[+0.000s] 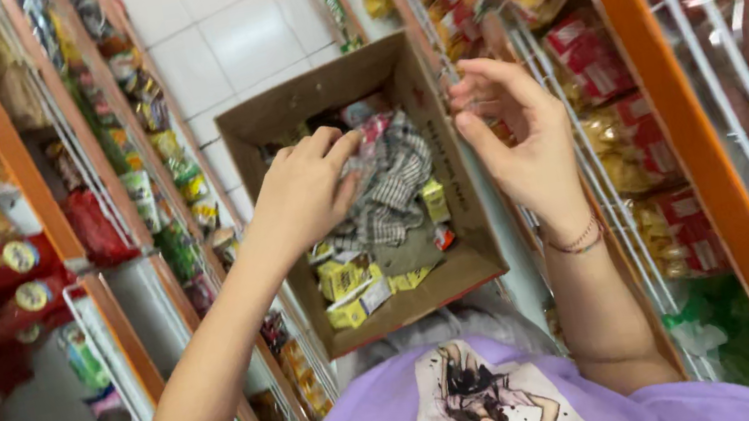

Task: The person cleans a small carton of milk using a cloth by hand before placing it onto a retail shelf next to identical items.

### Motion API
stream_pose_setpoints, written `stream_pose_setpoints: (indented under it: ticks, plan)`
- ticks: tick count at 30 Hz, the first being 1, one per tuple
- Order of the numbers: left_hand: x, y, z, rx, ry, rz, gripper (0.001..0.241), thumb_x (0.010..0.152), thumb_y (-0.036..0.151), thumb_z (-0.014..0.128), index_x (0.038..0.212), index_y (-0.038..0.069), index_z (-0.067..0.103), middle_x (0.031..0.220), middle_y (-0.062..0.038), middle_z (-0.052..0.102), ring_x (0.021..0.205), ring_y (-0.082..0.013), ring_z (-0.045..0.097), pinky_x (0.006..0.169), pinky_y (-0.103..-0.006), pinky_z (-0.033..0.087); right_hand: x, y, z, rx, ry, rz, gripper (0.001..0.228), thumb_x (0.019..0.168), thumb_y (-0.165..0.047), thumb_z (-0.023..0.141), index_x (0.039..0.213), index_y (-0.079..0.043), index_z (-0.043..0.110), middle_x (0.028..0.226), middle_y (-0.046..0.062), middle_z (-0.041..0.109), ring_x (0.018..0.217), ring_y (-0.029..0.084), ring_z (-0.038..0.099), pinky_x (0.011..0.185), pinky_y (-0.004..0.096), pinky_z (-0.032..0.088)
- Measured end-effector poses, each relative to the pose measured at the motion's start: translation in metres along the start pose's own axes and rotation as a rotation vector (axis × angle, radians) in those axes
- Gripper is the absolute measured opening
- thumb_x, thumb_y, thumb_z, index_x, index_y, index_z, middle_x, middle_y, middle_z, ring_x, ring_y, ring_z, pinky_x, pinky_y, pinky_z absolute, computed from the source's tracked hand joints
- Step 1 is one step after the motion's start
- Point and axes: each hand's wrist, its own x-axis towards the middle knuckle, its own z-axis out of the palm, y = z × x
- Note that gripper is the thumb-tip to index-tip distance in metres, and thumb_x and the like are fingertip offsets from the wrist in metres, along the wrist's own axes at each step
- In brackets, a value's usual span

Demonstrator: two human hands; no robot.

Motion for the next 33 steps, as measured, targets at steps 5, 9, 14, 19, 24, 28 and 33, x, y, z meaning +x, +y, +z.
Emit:
stream_pose_setpoints:
  ticks: [5,9,14,19,24,28,33]
  plan:
    - [-0.037,-0.035,0.081,0.047,-0.237,-0.182,0.045,0.084,0.016,0.068,0.127,0.004,0.062,0.109,-0.02,0.065,0.09,-0.0398,0.069,0.081,-0.0499,0.055,-0.005,0.087,0.045,0.052,-0.165,0.181,0.038,0.098,0.004,0.069,0.135,-0.002,0.061,0.113,0.003,0.069,0.102,0.009,0.067,0.086,0.024,0.056]
    - [-0.052,-0.003,0.128,-0.145,-0.311,-0.12,0.032,0.091,0.014,0.064,0.122,0.009,0.066,0.112,-0.018,0.065,0.095,-0.0394,0.069,0.082,-0.0508,0.056,-0.014,0.131,0.06,-0.044,-0.23,0.187,0.031,0.098,0.0,0.069,0.129,-0.004,0.066,0.107,0.002,0.071,0.097,0.008,0.067,0.082,0.022,0.056]
    - [-0.061,0.018,0.159,-0.001,-0.411,-0.002,0.038,0.073,0.022,0.077,0.109,0.011,0.072,0.11,-0.015,0.065,0.104,-0.0341,0.067,0.078,-0.0533,0.054,-0.029,0.153,0.067,-0.114,-0.29,0.239,0.027,0.096,-0.004,0.069,0.123,-0.006,0.068,0.101,0.0,0.073,0.092,0.006,0.068,0.078,0.02,0.055]
    - [-0.059,0.009,0.155,-0.13,-0.286,-0.049,0.019,0.081,0.022,0.076,0.087,0.004,0.077,0.113,-0.014,0.069,0.101,-0.0342,0.069,0.082,-0.0499,0.055,-0.038,0.155,0.063,-0.099,-0.33,0.207,0.028,0.097,-0.005,0.069,0.125,-0.006,0.067,0.101,0.0,0.072,0.094,0.006,0.067,0.079,0.02,0.054]
    - [-0.07,-0.013,0.11,-0.63,0.101,-0.149,0.02,0.089,0.015,0.073,0.102,0.0,0.078,0.121,-0.019,0.071,0.102,-0.0299,0.072,0.09,-0.0423,0.057,-0.037,0.147,0.061,-0.081,-0.318,0.176,0.022,0.111,-0.014,0.057,0.129,-0.006,0.068,0.102,0.0,0.073,0.093,0.005,0.067,0.084,0.02,0.054]
    - [-0.096,-0.015,0.073,-0.987,0.274,-0.366,0.021,0.099,0.011,0.07,0.115,-0.001,0.076,0.116,-0.016,0.075,0.104,-0.0202,0.07,0.093,-0.0359,0.055,-0.042,0.124,0.065,-0.003,-0.419,0.029,0.031,0.107,-0.017,0.04,0.126,-0.002,0.06,0.121,0.0,0.065,0.114,0.007,0.06,0.101,0.023,0.045]
    - [-0.118,0.003,0.041,-1.207,0.306,-0.631,0.025,0.1,0.013,0.071,0.12,-0.001,0.076,0.109,-0.016,0.074,0.098,-0.0178,0.065,0.088,-0.0319,0.052,-0.052,0.118,0.084,0.259,-0.571,0.341,0.023,0.103,-0.008,0.075,0.12,0.0,0.061,0.101,0.002,0.064,0.087,0.009,0.055,0.078,0.026,0.046]
